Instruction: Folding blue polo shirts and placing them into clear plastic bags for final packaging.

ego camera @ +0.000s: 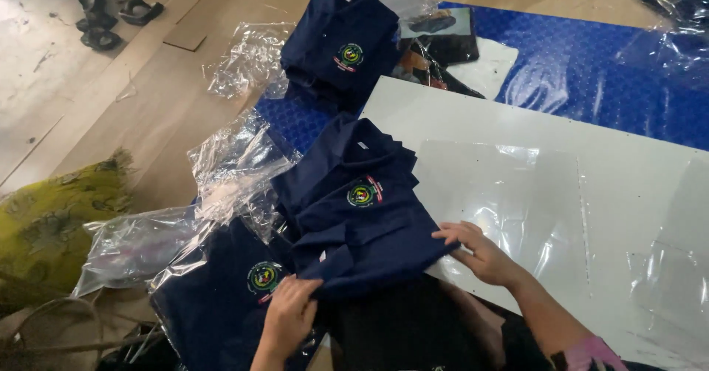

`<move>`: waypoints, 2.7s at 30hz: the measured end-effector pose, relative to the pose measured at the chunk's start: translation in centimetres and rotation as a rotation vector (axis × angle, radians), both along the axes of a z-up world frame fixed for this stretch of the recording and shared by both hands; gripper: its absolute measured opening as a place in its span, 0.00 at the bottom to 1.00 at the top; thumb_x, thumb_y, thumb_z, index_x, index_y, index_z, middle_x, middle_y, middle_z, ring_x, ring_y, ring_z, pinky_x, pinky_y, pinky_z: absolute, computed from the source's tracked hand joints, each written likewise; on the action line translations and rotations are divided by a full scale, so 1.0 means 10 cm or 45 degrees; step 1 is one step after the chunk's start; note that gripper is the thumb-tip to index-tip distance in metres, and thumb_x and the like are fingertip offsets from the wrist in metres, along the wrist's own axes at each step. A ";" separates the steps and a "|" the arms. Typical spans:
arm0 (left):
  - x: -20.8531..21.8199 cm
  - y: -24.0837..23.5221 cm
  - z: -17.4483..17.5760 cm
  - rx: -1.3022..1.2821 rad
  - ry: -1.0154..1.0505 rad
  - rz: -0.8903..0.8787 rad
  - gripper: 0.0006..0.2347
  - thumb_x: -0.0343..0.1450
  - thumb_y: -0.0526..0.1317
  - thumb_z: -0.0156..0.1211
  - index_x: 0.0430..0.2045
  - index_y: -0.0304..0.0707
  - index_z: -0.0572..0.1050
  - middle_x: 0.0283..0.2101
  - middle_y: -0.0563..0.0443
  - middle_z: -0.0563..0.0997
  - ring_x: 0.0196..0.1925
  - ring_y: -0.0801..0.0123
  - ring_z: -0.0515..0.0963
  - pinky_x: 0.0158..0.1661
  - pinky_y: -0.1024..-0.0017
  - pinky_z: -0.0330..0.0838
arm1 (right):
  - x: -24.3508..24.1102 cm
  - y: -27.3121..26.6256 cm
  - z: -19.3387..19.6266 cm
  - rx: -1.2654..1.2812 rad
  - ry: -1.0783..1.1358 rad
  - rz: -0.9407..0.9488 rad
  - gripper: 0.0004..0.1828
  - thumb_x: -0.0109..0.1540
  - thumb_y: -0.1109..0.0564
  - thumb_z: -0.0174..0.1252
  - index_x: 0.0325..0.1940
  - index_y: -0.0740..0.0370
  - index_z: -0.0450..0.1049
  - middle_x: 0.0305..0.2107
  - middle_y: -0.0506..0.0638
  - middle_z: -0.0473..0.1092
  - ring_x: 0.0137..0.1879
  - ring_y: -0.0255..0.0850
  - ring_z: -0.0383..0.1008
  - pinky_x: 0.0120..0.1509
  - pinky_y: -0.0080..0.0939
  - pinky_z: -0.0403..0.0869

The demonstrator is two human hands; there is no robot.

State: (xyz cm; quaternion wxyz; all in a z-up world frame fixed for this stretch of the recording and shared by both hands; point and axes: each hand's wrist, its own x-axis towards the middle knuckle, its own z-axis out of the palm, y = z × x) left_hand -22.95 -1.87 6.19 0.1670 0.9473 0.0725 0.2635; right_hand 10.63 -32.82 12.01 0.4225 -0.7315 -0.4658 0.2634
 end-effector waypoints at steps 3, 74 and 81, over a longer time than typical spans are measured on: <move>0.42 0.44 0.20 -0.325 -0.028 0.112 0.15 0.65 0.36 0.66 0.47 0.43 0.81 0.45 0.49 0.86 0.48 0.54 0.85 0.55 0.56 0.75 | 0.22 0.46 -0.32 0.096 0.071 -0.251 0.15 0.68 0.47 0.53 0.50 0.55 0.79 0.42 0.58 0.78 0.57 0.59 0.74 0.69 0.60 0.65; 3.30 -3.09 -0.39 0.593 1.332 -0.536 0.25 0.78 0.58 0.39 0.73 0.70 0.53 0.80 0.55 0.47 0.80 0.46 0.45 0.68 0.28 0.40 | 0.21 -3.18 -0.26 0.563 0.397 -2.355 0.21 0.67 0.47 0.64 0.62 0.53 0.72 0.53 0.60 0.74 0.63 0.55 0.72 0.68 0.55 0.69; 3.45 -2.16 -0.54 0.743 1.497 -0.143 0.22 0.78 0.50 0.39 0.72 0.74 0.55 0.78 0.56 0.55 0.80 0.52 0.49 0.70 0.34 0.42 | 0.31 -3.20 -0.61 0.724 0.073 -2.197 0.18 0.68 0.56 0.63 0.62 0.60 0.71 0.53 0.56 0.74 0.63 0.45 0.71 0.70 0.49 0.68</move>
